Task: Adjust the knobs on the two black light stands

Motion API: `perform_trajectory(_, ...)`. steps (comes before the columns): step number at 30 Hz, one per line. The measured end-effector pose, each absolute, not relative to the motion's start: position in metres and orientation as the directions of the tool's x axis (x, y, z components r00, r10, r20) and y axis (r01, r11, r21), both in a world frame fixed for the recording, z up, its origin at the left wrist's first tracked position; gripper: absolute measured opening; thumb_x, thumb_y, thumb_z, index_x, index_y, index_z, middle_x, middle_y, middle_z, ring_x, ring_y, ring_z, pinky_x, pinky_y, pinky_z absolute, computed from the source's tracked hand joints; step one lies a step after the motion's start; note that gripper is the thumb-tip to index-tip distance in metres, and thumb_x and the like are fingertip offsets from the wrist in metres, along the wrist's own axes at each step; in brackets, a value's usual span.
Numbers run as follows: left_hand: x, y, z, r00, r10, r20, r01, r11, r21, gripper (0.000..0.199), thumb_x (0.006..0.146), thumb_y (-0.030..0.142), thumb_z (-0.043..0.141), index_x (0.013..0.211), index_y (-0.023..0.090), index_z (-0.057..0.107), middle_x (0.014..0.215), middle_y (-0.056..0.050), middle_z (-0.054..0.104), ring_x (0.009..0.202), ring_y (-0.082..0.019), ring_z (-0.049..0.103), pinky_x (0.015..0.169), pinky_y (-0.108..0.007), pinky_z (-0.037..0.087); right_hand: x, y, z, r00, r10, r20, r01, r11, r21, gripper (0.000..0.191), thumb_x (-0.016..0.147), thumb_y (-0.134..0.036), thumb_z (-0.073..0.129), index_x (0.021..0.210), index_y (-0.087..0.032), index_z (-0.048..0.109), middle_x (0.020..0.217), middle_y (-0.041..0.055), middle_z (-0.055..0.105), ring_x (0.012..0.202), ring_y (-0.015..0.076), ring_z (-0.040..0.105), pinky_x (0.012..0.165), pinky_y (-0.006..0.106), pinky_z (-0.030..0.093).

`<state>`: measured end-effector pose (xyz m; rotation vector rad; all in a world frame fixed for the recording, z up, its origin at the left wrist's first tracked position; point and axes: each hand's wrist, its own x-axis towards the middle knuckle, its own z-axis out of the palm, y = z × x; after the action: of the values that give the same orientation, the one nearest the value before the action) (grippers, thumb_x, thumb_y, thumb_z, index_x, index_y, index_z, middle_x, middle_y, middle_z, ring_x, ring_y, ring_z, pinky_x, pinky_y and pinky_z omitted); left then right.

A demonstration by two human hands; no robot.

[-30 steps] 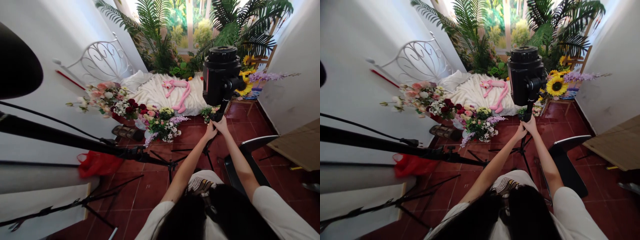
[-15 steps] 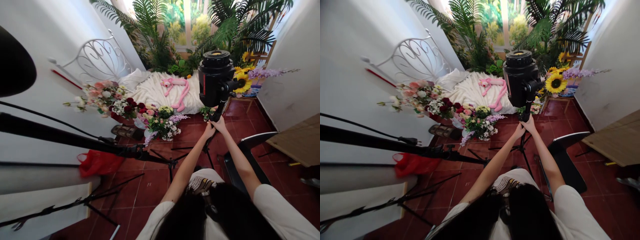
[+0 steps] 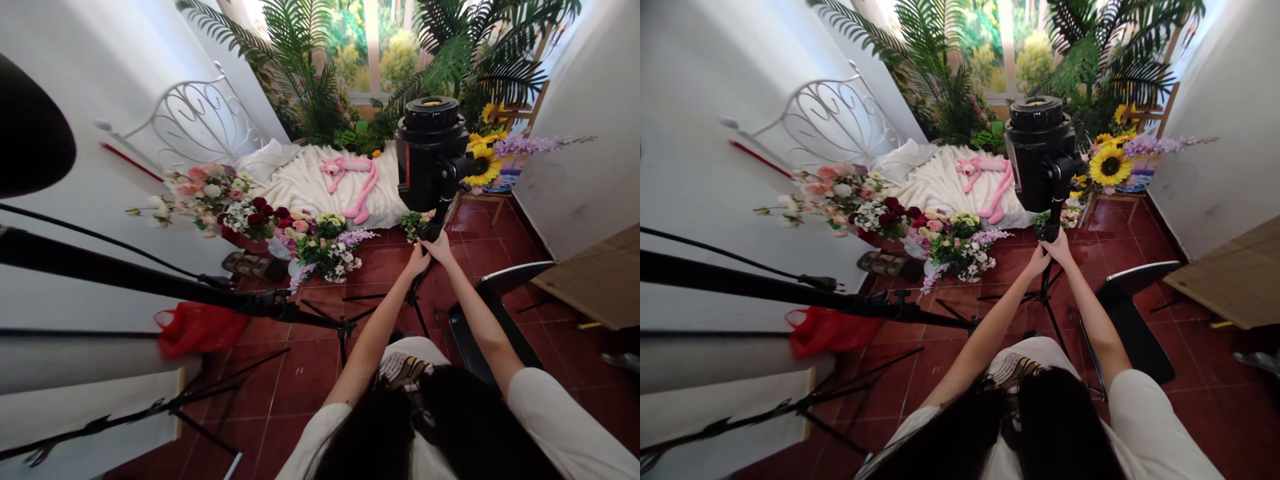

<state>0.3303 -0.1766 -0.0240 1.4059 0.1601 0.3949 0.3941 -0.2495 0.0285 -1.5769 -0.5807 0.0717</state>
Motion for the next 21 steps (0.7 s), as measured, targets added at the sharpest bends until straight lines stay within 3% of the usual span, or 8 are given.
perform_trajectory(6, 0.324, -0.174, -0.028, 0.934, 0.335, 0.127, -0.17, 0.103, 0.98, 0.064, 0.086, 0.055, 0.076, 0.134, 0.016, 0.062, 0.132, -0.016, 0.071, 0.129, -0.027, 0.064, 0.121, -0.049, 0.046, 0.359, -0.264, 0.012, 0.867, 0.353, 0.353, 0.386, -0.025, -0.922, 0.057, 0.088, -0.059, 0.074, 0.129, -0.022, 0.06, 0.123, 0.0123, 0.073, 0.117, 0.0278, 0.069, 0.112, 0.048, 0.053)
perform_trajectory(10, 0.311, -0.171, -0.017, 0.92, 0.372, 0.123, -0.122, -0.027, 0.992, 0.051, 0.09, 0.061, 0.068, 0.116, 0.018, 0.064, 0.12, -0.013, 0.072, 0.117, -0.024, 0.067, 0.111, -0.041, 0.052, 0.31, -0.313, -0.035, 0.921, 0.178, 0.347, 0.369, -0.117, -0.922, 0.044, 0.101, -0.056, 0.058, 0.131, -0.022, 0.06, 0.135, 0.0151, 0.069, 0.125, 0.0258, 0.067, 0.116, 0.047, 0.05)
perform_trajectory(15, 0.305, -0.167, -0.013, 0.893, 0.435, 0.112, -0.05, -0.152, 0.987, 0.063, 0.087, 0.077, 0.062, 0.108, 0.018, 0.06, 0.109, -0.012, 0.07, 0.108, -0.023, 0.068, 0.1, -0.037, 0.055, 0.24, -0.413, -0.147, 0.994, -0.105, 0.031, -0.012, -0.386, -0.922, 0.034, 0.094, -0.046, 0.06, 0.114, -0.019, 0.065, 0.115, 0.016, 0.075, 0.108, 0.0289, 0.072, 0.103, 0.05, 0.058)
perform_trajectory(17, 0.302, -0.165, -0.016, 0.875, 0.468, 0.124, -0.024, -0.214, 0.976, 0.068, 0.087, 0.083, 0.056, 0.106, 0.019, 0.06, 0.105, -0.012, 0.07, 0.103, -0.023, 0.069, 0.096, -0.036, 0.056, 0.212, -0.451, -0.189, 0.971, -0.188, -0.148, -0.225, -0.513, -0.829, 0.03, 0.089, -0.034, 0.061, 0.113, -0.018, 0.068, 0.113, 0.016, 0.077, 0.109, 0.0303, 0.073, 0.103, 0.049, 0.057)
perform_trajectory(21, 0.296, -0.156, -0.02, 0.824, 0.542, 0.166, 0.045, -0.354, 0.934, 0.078, 0.081, 0.095, 0.049, 0.095, 0.018, 0.059, 0.088, -0.008, 0.068, 0.09, -0.023, 0.067, 0.085, -0.038, 0.058, 0.178, -0.497, -0.25, 0.842, -0.289, -0.456, -0.511, -0.698, -0.501, 0.043, 0.088, -0.02, 0.058, 0.129, -0.014, 0.07, 0.126, 0.0163, 0.076, 0.123, 0.0292, 0.07, 0.113, 0.041, 0.05)
